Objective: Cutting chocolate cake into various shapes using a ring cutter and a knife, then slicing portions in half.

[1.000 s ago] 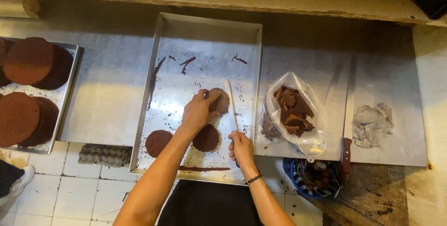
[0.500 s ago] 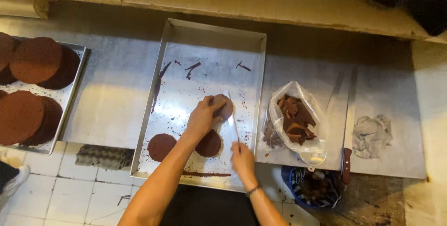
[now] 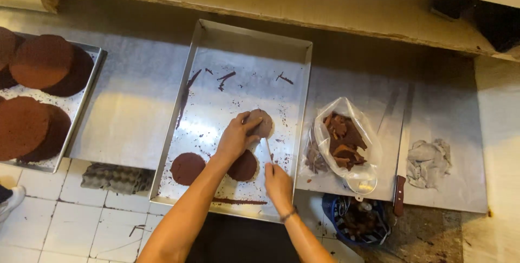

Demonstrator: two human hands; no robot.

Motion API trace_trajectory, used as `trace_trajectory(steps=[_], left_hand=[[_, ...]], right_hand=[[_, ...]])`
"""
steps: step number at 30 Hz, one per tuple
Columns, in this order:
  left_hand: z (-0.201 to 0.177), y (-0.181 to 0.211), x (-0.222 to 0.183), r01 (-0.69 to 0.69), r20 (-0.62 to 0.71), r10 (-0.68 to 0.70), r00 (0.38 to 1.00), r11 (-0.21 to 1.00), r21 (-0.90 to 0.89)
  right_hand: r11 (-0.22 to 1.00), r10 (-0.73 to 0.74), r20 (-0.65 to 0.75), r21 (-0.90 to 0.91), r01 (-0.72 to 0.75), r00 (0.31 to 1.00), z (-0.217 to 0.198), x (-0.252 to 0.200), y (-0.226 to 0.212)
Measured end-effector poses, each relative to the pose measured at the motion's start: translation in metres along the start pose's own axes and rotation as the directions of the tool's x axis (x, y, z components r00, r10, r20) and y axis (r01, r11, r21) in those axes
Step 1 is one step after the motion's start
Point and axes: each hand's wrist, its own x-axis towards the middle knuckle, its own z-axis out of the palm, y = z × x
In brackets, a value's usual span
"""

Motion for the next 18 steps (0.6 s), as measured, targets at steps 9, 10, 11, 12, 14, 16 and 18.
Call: trace_trajectory(steps=[9, 10, 11, 12, 14, 16, 18], left_hand=[[-0.001, 0.005, -0.004, 0.079, 0.006, -0.079, 0.997, 0.99, -0.113], [0.001, 0.003, -0.003, 0.084, 0.003, -0.084, 0.996, 0.99, -0.115], [0.003, 0.001, -0.003, 0.093, 0.008, -0.093, 0.996, 0.99, -0.106], [0.005, 0.0, -0.003, 0.103, 0.013, -0.102, 0.995, 0.99, -0.098], [0.007, -0.001, -0.006, 0.091, -0.004, -0.092, 0.996, 0.991, -0.101], [0.004, 0.001, -0.005, 0.069, -0.037, -0.073, 0.997, 0.993, -0.099], [0.0, 0.006, -0.005, 0.146, 0.014, -0.145, 0.989, 0.98, -0.134]], right_hand=[[0.999, 0.03, 0.027, 0.039, -0.031, 0.999, -0.003, -0.021, -0.002], [0.999, 0.028, 0.03, 0.035, -0.029, 0.999, -0.009, -0.019, -0.014], [0.992, 0.07, 0.089, 0.103, -0.079, 0.994, -0.014, -0.019, -0.025], [0.977, 0.108, 0.15, 0.168, -0.133, 0.983, -0.02, -0.018, -0.036], [0.98, 0.083, 0.148, 0.167, -0.107, 0.986, -0.007, -0.005, -0.022], [0.983, 0.041, 0.139, 0.172, -0.064, 0.989, -0.002, -0.005, -0.015], [0.984, 0.104, 0.155, 0.13, -0.125, 0.982, -0.009, -0.021, -0.009]])
